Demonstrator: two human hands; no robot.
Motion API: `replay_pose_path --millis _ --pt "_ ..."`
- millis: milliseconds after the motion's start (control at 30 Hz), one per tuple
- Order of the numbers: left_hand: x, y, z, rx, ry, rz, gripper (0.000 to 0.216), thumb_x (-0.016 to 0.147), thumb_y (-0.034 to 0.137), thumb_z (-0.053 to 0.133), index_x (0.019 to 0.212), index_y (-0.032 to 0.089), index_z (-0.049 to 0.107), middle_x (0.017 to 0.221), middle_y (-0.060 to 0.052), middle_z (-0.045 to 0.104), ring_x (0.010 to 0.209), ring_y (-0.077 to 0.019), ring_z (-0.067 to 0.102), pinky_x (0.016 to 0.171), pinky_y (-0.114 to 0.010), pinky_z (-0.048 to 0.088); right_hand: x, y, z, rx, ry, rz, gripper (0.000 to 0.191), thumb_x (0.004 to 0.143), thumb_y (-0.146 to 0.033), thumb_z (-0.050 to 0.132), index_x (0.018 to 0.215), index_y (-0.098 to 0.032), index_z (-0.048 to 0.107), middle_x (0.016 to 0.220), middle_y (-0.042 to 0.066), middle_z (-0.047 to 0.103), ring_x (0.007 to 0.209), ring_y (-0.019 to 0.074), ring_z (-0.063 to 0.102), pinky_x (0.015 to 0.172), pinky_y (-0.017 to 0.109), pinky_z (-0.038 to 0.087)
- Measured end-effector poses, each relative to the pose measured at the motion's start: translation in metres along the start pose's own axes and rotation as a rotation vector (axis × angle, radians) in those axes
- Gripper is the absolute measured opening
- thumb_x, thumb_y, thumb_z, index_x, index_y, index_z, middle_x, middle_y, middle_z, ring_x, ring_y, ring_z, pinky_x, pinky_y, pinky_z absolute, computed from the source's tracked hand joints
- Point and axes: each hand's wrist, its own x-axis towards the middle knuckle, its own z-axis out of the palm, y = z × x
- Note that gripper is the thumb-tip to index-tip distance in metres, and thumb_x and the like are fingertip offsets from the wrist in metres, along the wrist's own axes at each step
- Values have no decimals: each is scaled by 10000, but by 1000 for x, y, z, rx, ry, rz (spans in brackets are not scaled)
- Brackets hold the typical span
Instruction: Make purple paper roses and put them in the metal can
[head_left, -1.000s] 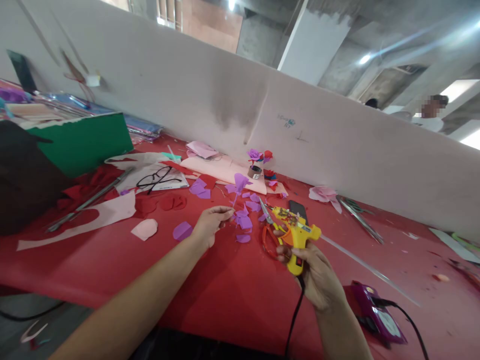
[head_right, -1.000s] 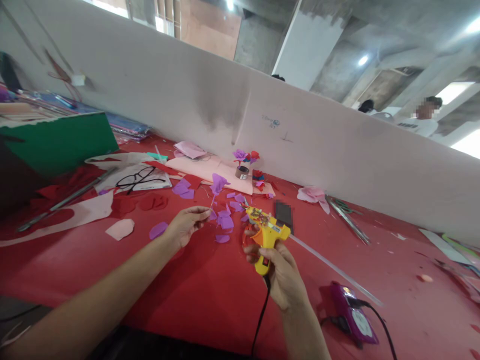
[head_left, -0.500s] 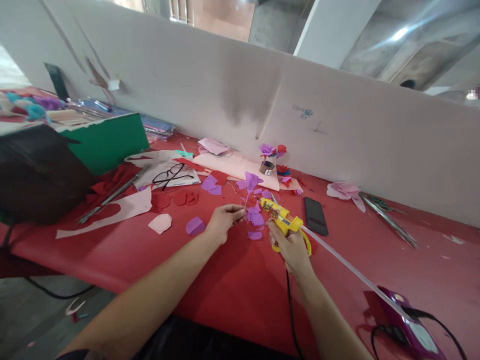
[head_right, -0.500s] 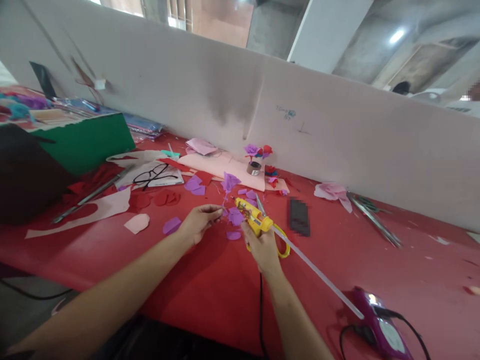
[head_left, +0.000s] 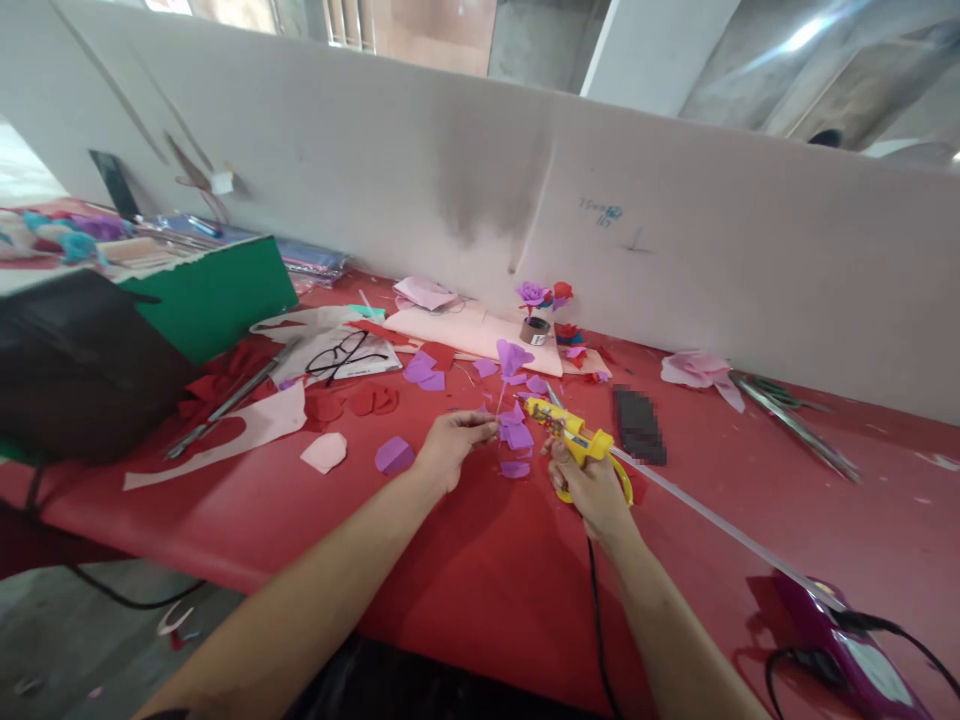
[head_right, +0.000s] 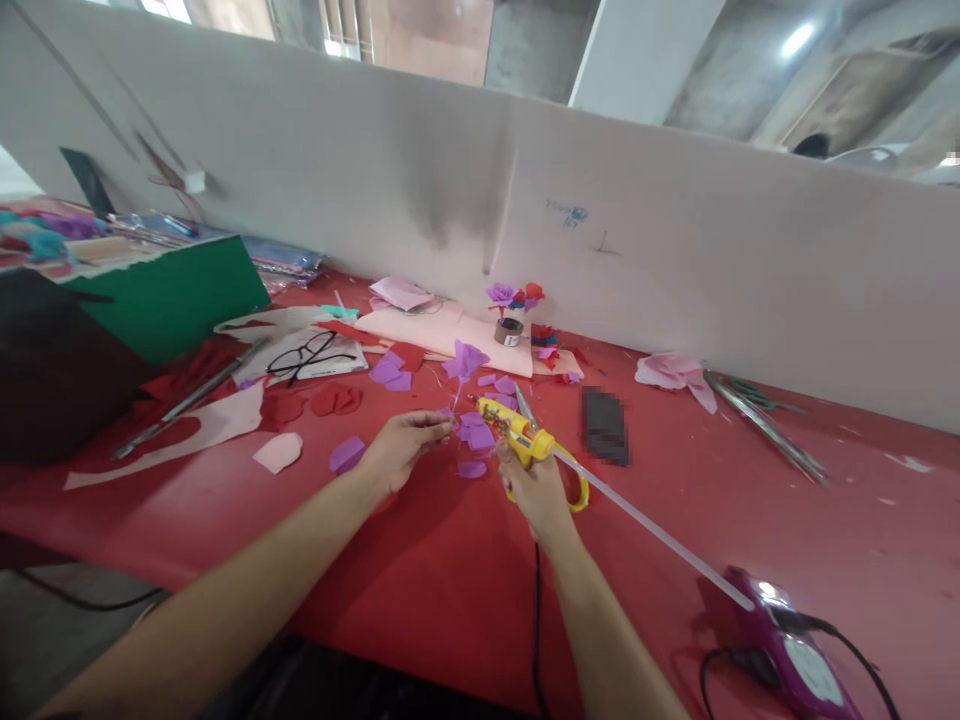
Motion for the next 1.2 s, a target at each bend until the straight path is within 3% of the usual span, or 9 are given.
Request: replay_pose_path --millis 1200 --pt "-4 1 2 -1 -33 -31 221 457 197 842 619 131 705 648 -43 662 627 -121 582 731 -304 478 0 1 1 26 -31 72 347 740 -539 645 694 -215 528 501 -52 438 426 93 348 404 238 260"
